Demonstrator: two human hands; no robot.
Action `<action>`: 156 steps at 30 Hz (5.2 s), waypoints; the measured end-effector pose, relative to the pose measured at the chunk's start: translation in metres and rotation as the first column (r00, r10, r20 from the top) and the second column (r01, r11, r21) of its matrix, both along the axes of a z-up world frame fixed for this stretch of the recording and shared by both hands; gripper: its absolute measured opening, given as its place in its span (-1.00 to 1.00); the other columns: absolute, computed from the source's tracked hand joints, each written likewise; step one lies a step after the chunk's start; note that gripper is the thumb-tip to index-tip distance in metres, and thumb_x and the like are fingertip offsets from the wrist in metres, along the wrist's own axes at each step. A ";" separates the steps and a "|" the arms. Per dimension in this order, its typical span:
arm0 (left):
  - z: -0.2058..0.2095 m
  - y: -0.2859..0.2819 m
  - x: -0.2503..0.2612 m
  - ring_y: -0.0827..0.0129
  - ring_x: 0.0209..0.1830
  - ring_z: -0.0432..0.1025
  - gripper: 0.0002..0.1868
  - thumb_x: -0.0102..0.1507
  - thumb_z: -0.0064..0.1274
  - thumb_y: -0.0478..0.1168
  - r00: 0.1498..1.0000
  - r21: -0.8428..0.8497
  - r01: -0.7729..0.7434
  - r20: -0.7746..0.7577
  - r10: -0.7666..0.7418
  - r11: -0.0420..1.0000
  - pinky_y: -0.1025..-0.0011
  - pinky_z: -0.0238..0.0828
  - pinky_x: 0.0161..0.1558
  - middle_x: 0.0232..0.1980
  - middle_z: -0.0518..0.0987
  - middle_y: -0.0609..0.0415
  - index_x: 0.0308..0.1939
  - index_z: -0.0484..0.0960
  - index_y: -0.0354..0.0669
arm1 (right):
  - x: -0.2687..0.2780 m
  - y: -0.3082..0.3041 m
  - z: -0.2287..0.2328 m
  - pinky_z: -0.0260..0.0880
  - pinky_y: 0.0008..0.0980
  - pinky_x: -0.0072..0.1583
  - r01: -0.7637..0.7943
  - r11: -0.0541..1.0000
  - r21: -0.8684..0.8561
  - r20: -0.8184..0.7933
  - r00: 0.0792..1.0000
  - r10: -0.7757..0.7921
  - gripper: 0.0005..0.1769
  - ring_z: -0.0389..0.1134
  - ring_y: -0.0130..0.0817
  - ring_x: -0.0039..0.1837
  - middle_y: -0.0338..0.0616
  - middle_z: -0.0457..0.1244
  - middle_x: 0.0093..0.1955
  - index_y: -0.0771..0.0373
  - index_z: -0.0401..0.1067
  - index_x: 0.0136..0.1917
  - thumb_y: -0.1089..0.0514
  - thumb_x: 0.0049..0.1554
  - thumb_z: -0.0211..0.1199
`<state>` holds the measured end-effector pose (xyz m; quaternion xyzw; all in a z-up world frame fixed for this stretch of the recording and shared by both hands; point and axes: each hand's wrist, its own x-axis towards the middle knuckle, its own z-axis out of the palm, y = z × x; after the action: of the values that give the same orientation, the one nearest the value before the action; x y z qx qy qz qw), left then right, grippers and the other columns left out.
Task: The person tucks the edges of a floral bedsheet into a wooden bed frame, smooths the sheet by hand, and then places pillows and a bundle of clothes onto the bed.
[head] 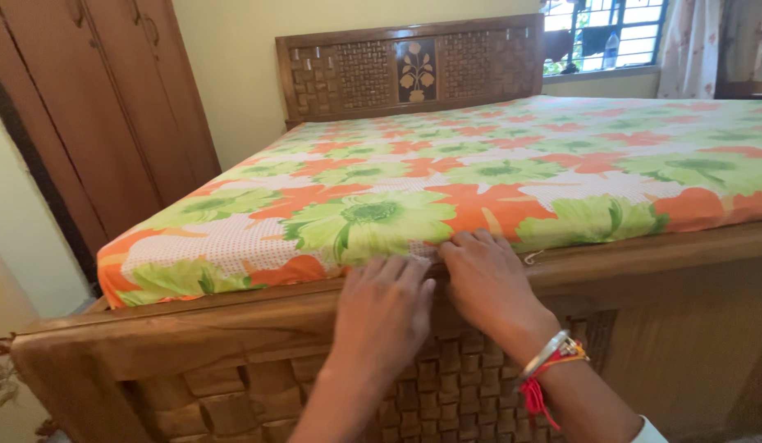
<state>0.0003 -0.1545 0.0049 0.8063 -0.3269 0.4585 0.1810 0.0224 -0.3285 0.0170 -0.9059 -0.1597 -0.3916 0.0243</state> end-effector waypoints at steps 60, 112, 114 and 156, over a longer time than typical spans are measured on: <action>0.049 0.036 0.010 0.09 -0.09 0.46 -0.76 0.26 0.10 -0.02 0.974 -0.239 -0.210 0.033 0.224 0.948 0.07 0.35 -0.07 -0.17 0.62 0.02 -0.28 0.68 -0.09 | 0.010 -0.097 0.030 0.47 -0.20 0.16 0.086 0.744 0.663 -0.134 0.991 0.004 -0.70 0.51 -0.15 0.06 -0.02 0.48 -0.05 0.08 0.64 -0.03 0.13 0.07 0.13; 0.010 0.111 0.311 -0.18 0.59 0.03 -0.20 0.24 -0.13 0.38 0.709 0.227 -0.467 -0.482 0.515 0.855 -0.43 -0.34 0.37 0.55 0.25 -0.17 0.39 0.31 -0.02 | 0.335 0.039 0.000 -0.22 0.36 0.52 0.148 0.953 -0.264 -0.596 0.752 -0.282 -0.25 -0.21 -0.27 0.69 -0.33 -0.28 0.72 -0.11 -0.16 0.65 -0.33 0.28 -0.25; 0.011 0.115 0.326 -0.16 0.58 0.04 -0.20 0.24 -0.10 0.35 0.612 0.287 -0.401 -0.623 0.487 0.870 -0.40 -0.29 0.36 0.55 0.25 -0.17 0.40 0.30 -0.02 | 0.333 0.042 0.021 -0.18 0.33 0.51 0.112 0.964 -0.242 -0.654 0.715 -0.247 -0.24 -0.18 -0.24 0.68 -0.31 -0.25 0.71 -0.10 -0.14 0.64 -0.32 0.27 -0.22; 0.658 -0.326 0.273 0.01 0.39 0.27 -0.35 0.31 0.02 0.02 0.763 0.107 -0.048 -0.637 0.105 0.993 -0.01 0.24 0.26 0.43 0.32 -0.16 0.39 0.26 -0.19 | 0.207 -0.309 0.618 0.15 0.10 0.39 0.183 0.901 0.394 -0.577 0.812 0.087 -0.22 0.07 0.08 0.52 -0.01 0.02 0.56 0.08 -0.02 0.56 -0.12 0.15 0.11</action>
<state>0.2732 -0.4808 0.6624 0.9339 -0.2312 0.1483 0.2289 0.2289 -0.6372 0.6350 -0.9570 -0.0304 -0.1221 0.2613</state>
